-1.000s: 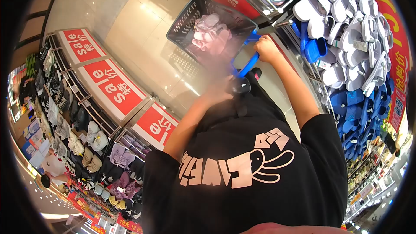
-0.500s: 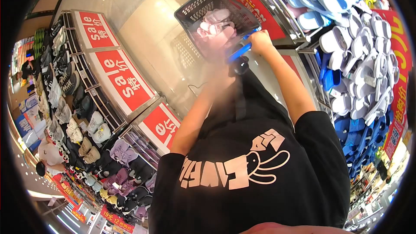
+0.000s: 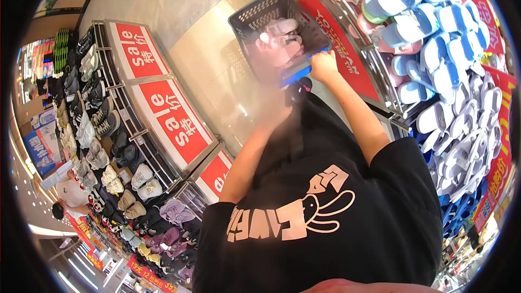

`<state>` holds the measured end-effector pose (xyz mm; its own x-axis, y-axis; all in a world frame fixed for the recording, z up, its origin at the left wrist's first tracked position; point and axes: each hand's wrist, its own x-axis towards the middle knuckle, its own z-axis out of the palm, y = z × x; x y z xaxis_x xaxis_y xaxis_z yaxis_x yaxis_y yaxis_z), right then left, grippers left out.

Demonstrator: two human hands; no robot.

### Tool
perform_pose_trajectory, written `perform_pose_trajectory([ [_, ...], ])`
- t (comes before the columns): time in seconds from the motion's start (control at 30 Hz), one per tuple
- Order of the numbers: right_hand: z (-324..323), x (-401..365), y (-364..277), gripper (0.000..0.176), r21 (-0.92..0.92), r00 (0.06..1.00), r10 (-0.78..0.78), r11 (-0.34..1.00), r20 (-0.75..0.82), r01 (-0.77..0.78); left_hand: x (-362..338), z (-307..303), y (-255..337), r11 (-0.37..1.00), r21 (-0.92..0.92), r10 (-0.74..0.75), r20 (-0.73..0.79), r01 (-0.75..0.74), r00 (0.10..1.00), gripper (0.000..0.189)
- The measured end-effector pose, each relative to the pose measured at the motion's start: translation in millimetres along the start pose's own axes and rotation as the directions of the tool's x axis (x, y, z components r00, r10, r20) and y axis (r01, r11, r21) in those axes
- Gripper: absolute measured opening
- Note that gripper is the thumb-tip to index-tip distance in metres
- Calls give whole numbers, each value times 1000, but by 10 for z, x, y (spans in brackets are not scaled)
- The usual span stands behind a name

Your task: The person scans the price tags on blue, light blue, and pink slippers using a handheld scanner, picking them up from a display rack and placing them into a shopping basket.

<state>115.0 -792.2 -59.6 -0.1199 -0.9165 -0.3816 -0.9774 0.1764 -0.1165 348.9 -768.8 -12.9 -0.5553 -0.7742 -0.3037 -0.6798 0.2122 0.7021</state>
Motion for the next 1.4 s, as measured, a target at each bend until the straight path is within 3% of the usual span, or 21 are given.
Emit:
perform_pose_trajectory([
  [0.03, -16, 115, -21, 13, -2, 1000, -10, 1000, 10, 10, 112, -11, -61, 1000, -5, -13, -2, 13, 1000, 22],
  [0.1, -105, 370, -67, 14, 3, 1000, 18, 1000, 13, -18, 463, 36, -294, 991, 116, 39, 196, -62, 980, 39],
  [0.13, -160, 470, -102, 15, 1, 1000, 21, 1000, 0, -21, 588, 163, -568, 964, 199, 175, 13, -174, 984, 41],
  [0.3, -342, 884, -213, 14, 5, 999, 52, 999, 17, -52, 993, -249, -705, 967, 231, 102, 25, -105, 994, 33],
  [0.57, -481, 1246, -308, 11, 57, 990, 83, 995, -116, -76, 1598, -900, -1744, 946, 257, 102, 347, -199, 932, 29],
  [0.63, -483, 1309, -326, 10, 72, 986, 87, 994, -145, -77, 1601, -1309, -1981, 933, 138, 208, 550, -334, 809, 31],
  [0.67, -464, 1351, -355, 9, 76, 984, 119, 991, -134, -109, 1620, -1558, -2047, 926, 138, 224, 552, -352, 804, 31],
  [0.73, -501, 1386, -406, 10, 8, 980, 157, 987, -124, -158, 1539, -2240, -1938, 932, 316, -51, 601, -179, 797, 31],
  [0.77, -493, 1395, -432, 11, -56, 977, 188, 979, -106, -194, 1573, -2356, -2199, 930, 318, -51, 608, -184, 792, 31],
  [0.87, -480, 1356, -473, 13, -12, 963, 264, 964, -46, -265, 1536, -2626, -2965, 957, 274, -82, 559, -91, 825, 32],
  [0.93, -398, 1368, -462, 14, -5, 954, 300, 954, -13, -300, 1680, -2932, -3042, 895, 444, -293, 646, -35, 705, 33],
  [0.97, -354, 1381, -440, 16, -2, 946, 324, 946, 12, -324, 1730, -3048, -3055, 895, 443, -287, 650, -45, 703, 33],
  [1.03, -381, 1406, -472, 14, -63, 930, 364, 931, 54, -361, 1768, -3224, -3145, 896, 410, -411, 627, 167, 662, 35],
  [1.17, -342, 1427, -459, 11, -136, 924, 375, 922, 79, -363, 2017, -3256, -3524, 872, 489, -318, 588, -14, 744, 36],
  [1.23, -412, 1472, -492, 10, -146, 903, 417, 905, 103, -401, 2184, -3331, -3715, 948, 291, -64, 571, -128, 818, 38],
  [1.27, -479, 1477, -522, 10, -174, 911, 391, 914, 131, -367, 2318, -3393, -3801, 945, 296, -61, 576, -139, 815, 38],
  [1.33, -433, 1463, -464, 11, -174, 902, 406, 908, 147, -380, 2632, -3531, -3927, 999, 38, 2, 661, -37, 751, 37],
  [1.4, -473, 1550, -492, 13, -205, 885, 424, 899, 193, -387, 2982, -3674, -4041, 996, 88, -36, 676, -31, 736, 38],
])
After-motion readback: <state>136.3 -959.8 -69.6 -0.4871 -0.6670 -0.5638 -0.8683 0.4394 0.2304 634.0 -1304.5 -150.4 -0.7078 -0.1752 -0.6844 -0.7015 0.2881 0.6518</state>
